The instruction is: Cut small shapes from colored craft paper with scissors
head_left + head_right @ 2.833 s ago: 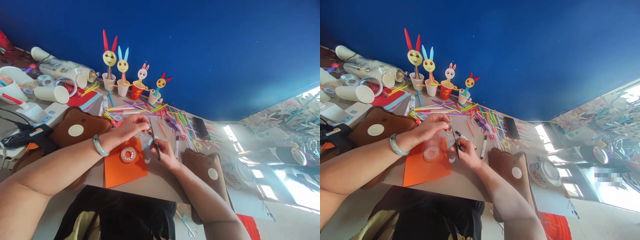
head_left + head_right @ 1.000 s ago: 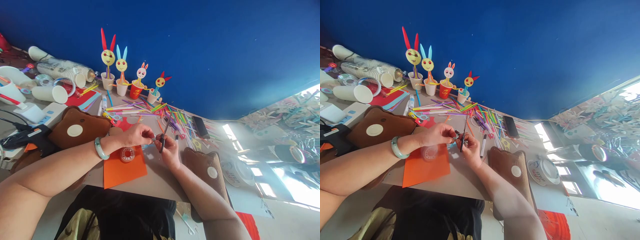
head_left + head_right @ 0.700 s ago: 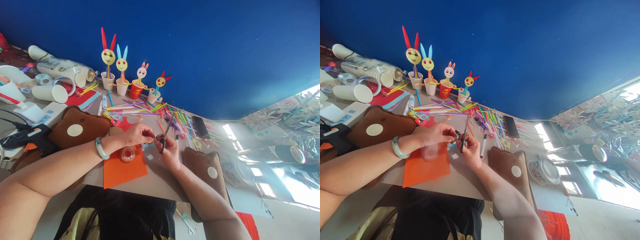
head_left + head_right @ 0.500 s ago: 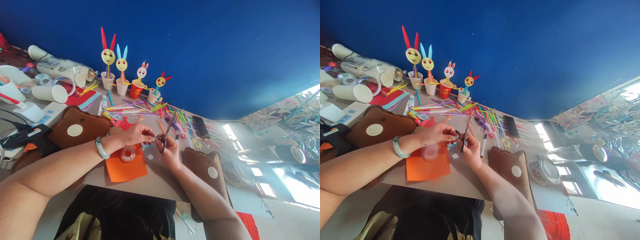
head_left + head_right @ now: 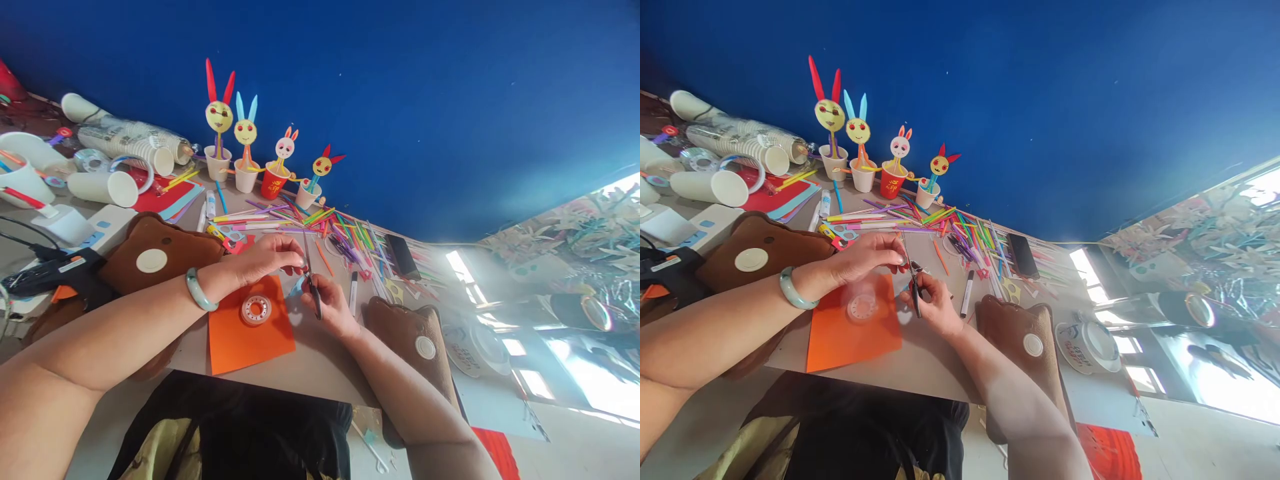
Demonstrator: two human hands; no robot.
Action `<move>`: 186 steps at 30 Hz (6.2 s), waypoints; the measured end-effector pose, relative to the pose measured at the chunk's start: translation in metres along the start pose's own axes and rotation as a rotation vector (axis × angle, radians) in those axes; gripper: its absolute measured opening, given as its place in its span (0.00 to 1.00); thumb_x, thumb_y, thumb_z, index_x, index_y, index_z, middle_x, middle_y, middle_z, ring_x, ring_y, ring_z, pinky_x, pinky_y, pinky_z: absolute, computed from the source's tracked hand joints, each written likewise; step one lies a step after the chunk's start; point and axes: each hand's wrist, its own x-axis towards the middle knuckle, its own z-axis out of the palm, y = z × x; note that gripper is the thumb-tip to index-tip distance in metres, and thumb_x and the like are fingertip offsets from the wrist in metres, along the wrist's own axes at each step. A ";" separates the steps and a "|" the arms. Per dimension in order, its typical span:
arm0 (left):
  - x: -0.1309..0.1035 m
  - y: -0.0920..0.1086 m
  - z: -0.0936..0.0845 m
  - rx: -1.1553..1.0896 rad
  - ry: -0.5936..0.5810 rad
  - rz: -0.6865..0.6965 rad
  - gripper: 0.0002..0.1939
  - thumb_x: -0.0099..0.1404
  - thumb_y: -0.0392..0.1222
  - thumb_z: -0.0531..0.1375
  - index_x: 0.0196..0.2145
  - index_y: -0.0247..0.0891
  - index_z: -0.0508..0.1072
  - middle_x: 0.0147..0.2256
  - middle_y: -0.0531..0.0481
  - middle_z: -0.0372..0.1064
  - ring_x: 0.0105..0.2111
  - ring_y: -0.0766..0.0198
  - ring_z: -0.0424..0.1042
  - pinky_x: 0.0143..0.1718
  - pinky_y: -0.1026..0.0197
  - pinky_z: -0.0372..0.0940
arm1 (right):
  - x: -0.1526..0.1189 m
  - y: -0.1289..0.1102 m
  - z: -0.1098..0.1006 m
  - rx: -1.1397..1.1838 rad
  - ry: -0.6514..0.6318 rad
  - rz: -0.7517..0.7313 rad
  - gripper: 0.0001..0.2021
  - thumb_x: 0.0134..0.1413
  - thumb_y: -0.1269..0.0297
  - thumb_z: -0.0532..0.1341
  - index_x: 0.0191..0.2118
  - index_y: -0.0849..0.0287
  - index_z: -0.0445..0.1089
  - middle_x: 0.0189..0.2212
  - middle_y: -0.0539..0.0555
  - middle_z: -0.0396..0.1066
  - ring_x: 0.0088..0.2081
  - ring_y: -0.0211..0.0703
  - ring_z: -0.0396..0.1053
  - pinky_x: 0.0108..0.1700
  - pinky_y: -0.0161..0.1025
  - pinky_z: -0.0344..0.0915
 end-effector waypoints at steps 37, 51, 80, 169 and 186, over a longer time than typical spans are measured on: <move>0.002 0.000 -0.003 -0.028 0.055 0.070 0.04 0.52 0.37 0.62 0.25 0.35 0.70 0.23 0.53 0.71 0.25 0.68 0.70 0.31 0.63 0.65 | 0.001 -0.003 -0.002 -0.020 -0.073 0.048 0.27 0.46 0.36 0.65 0.23 0.59 0.63 0.21 0.47 0.58 0.26 0.35 0.52 0.27 0.35 0.50; 0.001 0.001 -0.002 -0.045 0.069 0.066 0.04 0.51 0.37 0.63 0.24 0.35 0.70 0.22 0.52 0.71 0.25 0.67 0.70 0.32 0.62 0.65 | 0.001 -0.001 -0.003 -0.032 -0.065 0.043 0.27 0.47 0.38 0.65 0.23 0.59 0.62 0.21 0.47 0.59 0.25 0.34 0.52 0.27 0.35 0.50; 0.002 -0.002 -0.004 -0.065 0.087 0.029 0.05 0.51 0.37 0.63 0.25 0.35 0.70 0.22 0.54 0.70 0.25 0.68 0.70 0.32 0.63 0.65 | 0.004 -0.001 -0.004 -0.033 -0.047 0.077 0.25 0.46 0.45 0.68 0.21 0.57 0.57 0.20 0.46 0.58 0.26 0.35 0.52 0.29 0.36 0.50; -0.002 -0.035 -0.003 1.163 -0.041 0.504 0.03 0.63 0.38 0.57 0.33 0.39 0.71 0.34 0.46 0.75 0.37 0.57 0.73 0.38 0.58 0.61 | 0.008 0.025 0.017 -0.413 0.351 -0.272 0.11 0.48 0.67 0.59 0.22 0.55 0.54 0.22 0.47 0.62 0.27 0.39 0.58 0.36 0.40 0.56; -0.001 -0.035 -0.003 1.184 -0.039 0.544 0.02 0.62 0.36 0.58 0.31 0.39 0.70 0.33 0.46 0.74 0.36 0.57 0.73 0.37 0.58 0.61 | 0.009 0.026 0.017 -0.419 0.357 -0.290 0.12 0.48 0.66 0.59 0.22 0.55 0.54 0.22 0.47 0.61 0.26 0.39 0.58 0.36 0.40 0.55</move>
